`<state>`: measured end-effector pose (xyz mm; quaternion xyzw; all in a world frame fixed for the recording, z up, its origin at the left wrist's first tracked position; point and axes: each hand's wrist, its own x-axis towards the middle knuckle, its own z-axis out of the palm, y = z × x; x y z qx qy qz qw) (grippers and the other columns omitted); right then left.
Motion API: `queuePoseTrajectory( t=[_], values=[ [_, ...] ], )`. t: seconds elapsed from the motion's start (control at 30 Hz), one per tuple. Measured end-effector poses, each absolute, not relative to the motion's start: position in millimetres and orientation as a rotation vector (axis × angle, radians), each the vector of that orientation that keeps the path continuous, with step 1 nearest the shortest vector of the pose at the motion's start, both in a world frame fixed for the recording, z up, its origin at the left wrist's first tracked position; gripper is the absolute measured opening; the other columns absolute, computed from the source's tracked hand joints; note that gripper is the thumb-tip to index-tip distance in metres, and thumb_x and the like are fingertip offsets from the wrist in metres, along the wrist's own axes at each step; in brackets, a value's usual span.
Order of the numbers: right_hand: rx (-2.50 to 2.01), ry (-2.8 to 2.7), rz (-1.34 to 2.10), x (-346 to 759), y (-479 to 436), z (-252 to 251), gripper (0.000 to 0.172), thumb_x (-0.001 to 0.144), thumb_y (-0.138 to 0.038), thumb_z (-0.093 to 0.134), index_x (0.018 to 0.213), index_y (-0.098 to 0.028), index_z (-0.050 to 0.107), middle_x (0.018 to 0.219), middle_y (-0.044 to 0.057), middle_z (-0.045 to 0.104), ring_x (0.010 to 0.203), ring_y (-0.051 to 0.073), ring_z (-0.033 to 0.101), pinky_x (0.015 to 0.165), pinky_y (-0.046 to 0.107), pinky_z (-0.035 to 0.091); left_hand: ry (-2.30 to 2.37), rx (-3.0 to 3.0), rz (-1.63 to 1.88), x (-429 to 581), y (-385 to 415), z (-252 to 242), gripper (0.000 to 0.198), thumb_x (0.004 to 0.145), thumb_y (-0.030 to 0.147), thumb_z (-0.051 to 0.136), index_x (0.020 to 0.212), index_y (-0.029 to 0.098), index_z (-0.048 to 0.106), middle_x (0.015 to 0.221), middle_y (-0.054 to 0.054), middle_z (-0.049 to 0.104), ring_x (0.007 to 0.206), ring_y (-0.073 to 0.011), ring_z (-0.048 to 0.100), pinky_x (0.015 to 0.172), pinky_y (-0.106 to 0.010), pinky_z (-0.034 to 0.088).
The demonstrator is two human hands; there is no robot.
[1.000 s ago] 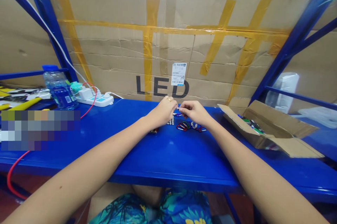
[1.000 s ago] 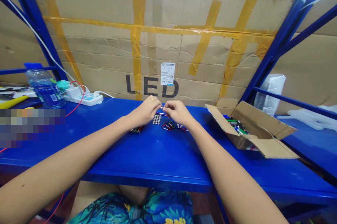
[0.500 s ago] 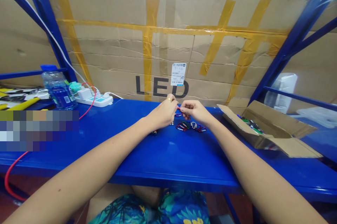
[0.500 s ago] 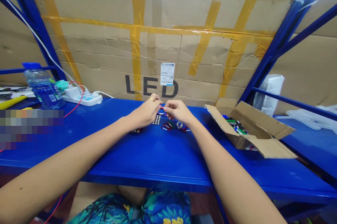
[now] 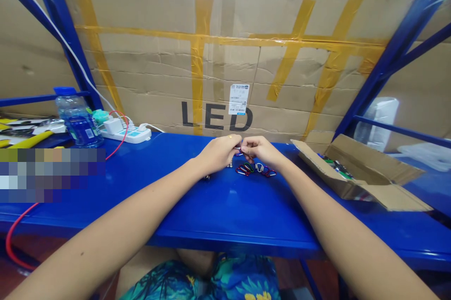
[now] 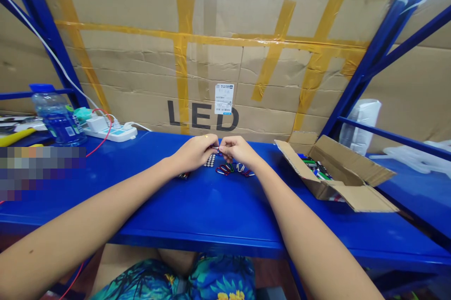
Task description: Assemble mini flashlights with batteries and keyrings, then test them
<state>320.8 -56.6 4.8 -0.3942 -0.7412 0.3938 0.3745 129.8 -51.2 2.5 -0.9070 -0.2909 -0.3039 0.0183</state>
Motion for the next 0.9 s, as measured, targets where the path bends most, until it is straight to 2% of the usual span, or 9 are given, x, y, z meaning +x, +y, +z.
queuePoseTrajectory(
  t=[0.07, 0.2, 0.33, 0.47, 0.67, 0.77, 0.9],
  values=[
    [-1.018, -1.916, 0.971, 321, -56, 5, 0.023, 0.073, -0.035, 0.064, 0.063, -0.019, 0.053, 0.05, -0.004, 0.052, 0.044, 0.011, 0.05, 0.047, 0.025, 0.038, -0.899, -2.856, -0.998, 131, -49, 2, 0.007, 0.091, 0.02, 0.049, 0.093, 0.019, 0.055, 0.091, -0.006, 0.062, 0.085, -0.021, 0.059, 0.073, -0.032, 0.046],
    [-1.059, -1.973, 0.704, 320, -56, 6, 0.019, 0.077, -0.032, 0.06, 0.065, -0.018, 0.056, 0.051, -0.004, 0.051, 0.049, 0.012, 0.048, 0.052, 0.026, 0.038, -0.974, -2.822, -1.006, 133, -44, 0, 0.021, 0.096, 0.024, 0.039, 0.093, 0.015, 0.058, 0.096, -0.011, 0.061, 0.091, -0.0223, 0.059, 0.083, -0.036, 0.047],
    [-1.074, -2.049, 0.499, 319, -56, 4, 0.017, 0.08, -0.029, 0.056, 0.067, -0.018, 0.06, 0.054, -0.002, 0.053, 0.054, 0.013, 0.049, 0.056, 0.026, 0.037, -1.048, -2.785, -0.86, 132, -40, -2, 0.024, 0.095, 0.021, 0.04, 0.086, 0.015, 0.062, 0.086, -0.01, 0.063, 0.083, -0.0232, 0.06, 0.078, -0.037, 0.047],
    [-1.099, -2.041, 0.639, 319, -56, 3, 0.018, 0.078, -0.029, 0.057, 0.064, -0.018, 0.056, 0.05, -0.004, 0.051, 0.048, 0.011, 0.046, 0.051, 0.025, 0.035, -1.081, -2.797, -0.839, 128, -45, 0, 0.018, 0.093, 0.027, 0.047, 0.089, 0.018, 0.062, 0.087, -0.009, 0.066, 0.082, -0.0237, 0.061, 0.073, -0.035, 0.046],
    [-1.075, -1.923, 0.928, 321, -56, 7, 0.024, 0.073, -0.037, 0.062, 0.063, -0.019, 0.051, 0.045, -0.005, 0.047, 0.042, 0.011, 0.043, 0.044, 0.024, 0.033, -0.939, -2.815, -0.914, 129, -51, 3, 0.011, 0.093, 0.021, 0.048, 0.085, 0.017, 0.055, 0.086, -0.007, 0.061, 0.08, -0.0202, 0.058, 0.071, -0.032, 0.044],
    [-1.078, -1.94, 0.868, 321, -56, 7, 0.023, 0.075, -0.036, 0.06, 0.063, -0.019, 0.05, 0.045, -0.005, 0.047, 0.042, 0.01, 0.043, 0.045, 0.024, 0.032, -0.935, -2.843, -0.927, 131, -51, 4, 0.012, 0.093, 0.021, 0.047, 0.087, 0.016, 0.056, 0.09, -0.007, 0.062, 0.083, -0.02, 0.058, 0.073, -0.032, 0.045],
    [-1.081, -2.005, 0.61, 319, -56, 5, 0.02, 0.08, -0.031, 0.054, 0.065, -0.018, 0.054, 0.05, -0.004, 0.049, 0.048, 0.011, 0.043, 0.05, 0.024, 0.033, -1.07, -2.871, -0.814, 132, -50, 7, 0.022, 0.096, 0.022, 0.039, 0.094, 0.016, 0.06, 0.093, -0.01, 0.067, 0.087, -0.0226, 0.062, 0.075, -0.034, 0.047]
  ],
)
